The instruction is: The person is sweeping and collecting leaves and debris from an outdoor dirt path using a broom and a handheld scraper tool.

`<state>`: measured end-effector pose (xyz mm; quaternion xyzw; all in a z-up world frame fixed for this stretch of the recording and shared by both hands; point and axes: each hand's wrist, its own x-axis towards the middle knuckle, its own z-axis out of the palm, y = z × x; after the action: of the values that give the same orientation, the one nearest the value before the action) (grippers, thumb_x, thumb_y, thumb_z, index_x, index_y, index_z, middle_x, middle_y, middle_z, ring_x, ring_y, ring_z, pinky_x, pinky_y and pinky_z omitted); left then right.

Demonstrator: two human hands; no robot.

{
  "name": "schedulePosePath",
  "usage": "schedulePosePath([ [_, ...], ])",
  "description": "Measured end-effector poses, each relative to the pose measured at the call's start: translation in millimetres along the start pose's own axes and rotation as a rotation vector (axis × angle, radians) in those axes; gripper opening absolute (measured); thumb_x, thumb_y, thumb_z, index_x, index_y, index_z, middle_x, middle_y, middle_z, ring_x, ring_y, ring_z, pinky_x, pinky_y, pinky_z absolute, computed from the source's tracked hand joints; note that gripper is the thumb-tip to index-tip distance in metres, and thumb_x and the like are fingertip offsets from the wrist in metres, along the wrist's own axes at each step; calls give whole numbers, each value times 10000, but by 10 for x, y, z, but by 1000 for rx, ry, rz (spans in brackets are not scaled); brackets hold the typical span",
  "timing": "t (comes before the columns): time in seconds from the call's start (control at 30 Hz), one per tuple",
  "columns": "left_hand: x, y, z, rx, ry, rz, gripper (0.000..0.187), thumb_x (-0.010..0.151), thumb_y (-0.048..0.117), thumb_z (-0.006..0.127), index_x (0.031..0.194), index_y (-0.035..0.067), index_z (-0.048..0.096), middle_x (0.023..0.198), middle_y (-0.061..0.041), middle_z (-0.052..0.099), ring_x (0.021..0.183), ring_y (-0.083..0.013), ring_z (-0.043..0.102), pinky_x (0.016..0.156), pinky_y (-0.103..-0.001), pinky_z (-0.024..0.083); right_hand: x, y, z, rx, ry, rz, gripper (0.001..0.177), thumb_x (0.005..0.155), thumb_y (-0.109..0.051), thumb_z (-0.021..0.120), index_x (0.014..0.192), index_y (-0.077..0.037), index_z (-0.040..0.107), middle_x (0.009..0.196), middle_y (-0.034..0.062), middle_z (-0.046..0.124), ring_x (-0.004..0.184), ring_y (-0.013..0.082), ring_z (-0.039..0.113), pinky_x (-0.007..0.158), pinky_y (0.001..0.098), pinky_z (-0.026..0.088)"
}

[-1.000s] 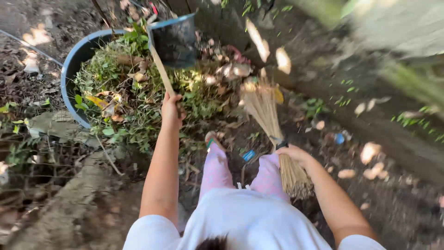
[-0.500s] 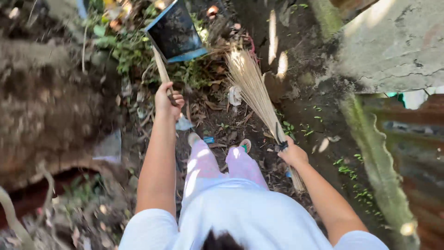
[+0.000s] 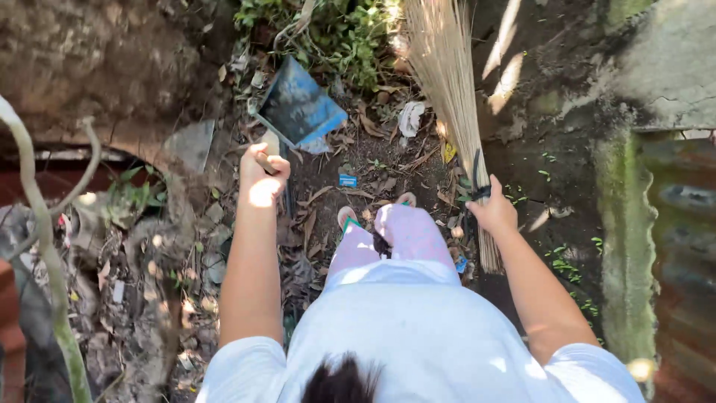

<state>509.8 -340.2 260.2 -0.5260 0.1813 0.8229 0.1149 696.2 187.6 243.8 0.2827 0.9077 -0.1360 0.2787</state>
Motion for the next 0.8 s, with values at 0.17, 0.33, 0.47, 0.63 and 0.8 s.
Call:
schedulePosePath([
  [0.17, 946, -223, -552, -40, -40, -40, 309, 867, 115, 665, 748, 180, 386, 593, 27, 348, 445, -127, 381, 427, -272, 369, 358, -191, -438, -1, 38, -74, 1069, 790, -475, 818, 1653, -222, 238, 1135, 238, 720, 1039, 425, 698, 887, 507, 547],
  [0.33, 1306, -674, -241, -128, 153, -84, 252, 896, 148, 648, 769, 176, 432, 630, 28, 399, 458, -126, 391, 439, -245, 344, 1186, -286, -942, 17, 60, -153, 1040, 815, -479, 806, 1657, -232, 247, 1186, 226, 714, 1092, 425, 680, 910, 512, 538],
  [0.47, 2173, -872, -203, -133, 100, -77, 348, 854, 218, 688, 736, 191, 362, 565, 29, 292, 428, -143, 339, 399, -274, 308, 2074, -419, -1242, 94, 37, -216, 1058, 754, -449, 854, 1618, -216, 289, 1348, 219, 638, 1205, 413, 624, 997, 486, 494],
  [0.63, 2212, -1145, 350, -233, 221, -89, 311, 907, 240, 688, 822, 162, 399, 622, -7, 365, 507, -161, 428, 453, -278, 373, 2828, -648, -1540, 184, 83, -315, 1049, 734, -400, 886, 1587, -137, 337, 1428, 211, 589, 1260, 389, 602, 1021, 459, 484],
  [0.8, 3328, -1214, 239, -185, 280, -37, 308, 850, 243, 735, 858, 203, 430, 652, 24, 383, 506, -136, 404, 432, -264, 346, 3248, -1051, -1783, 248, 73, -249, 1049, 696, -350, 889, 1593, -129, 393, 1370, 205, 635, 1242, 341, 631, 1028, 425, 495],
])
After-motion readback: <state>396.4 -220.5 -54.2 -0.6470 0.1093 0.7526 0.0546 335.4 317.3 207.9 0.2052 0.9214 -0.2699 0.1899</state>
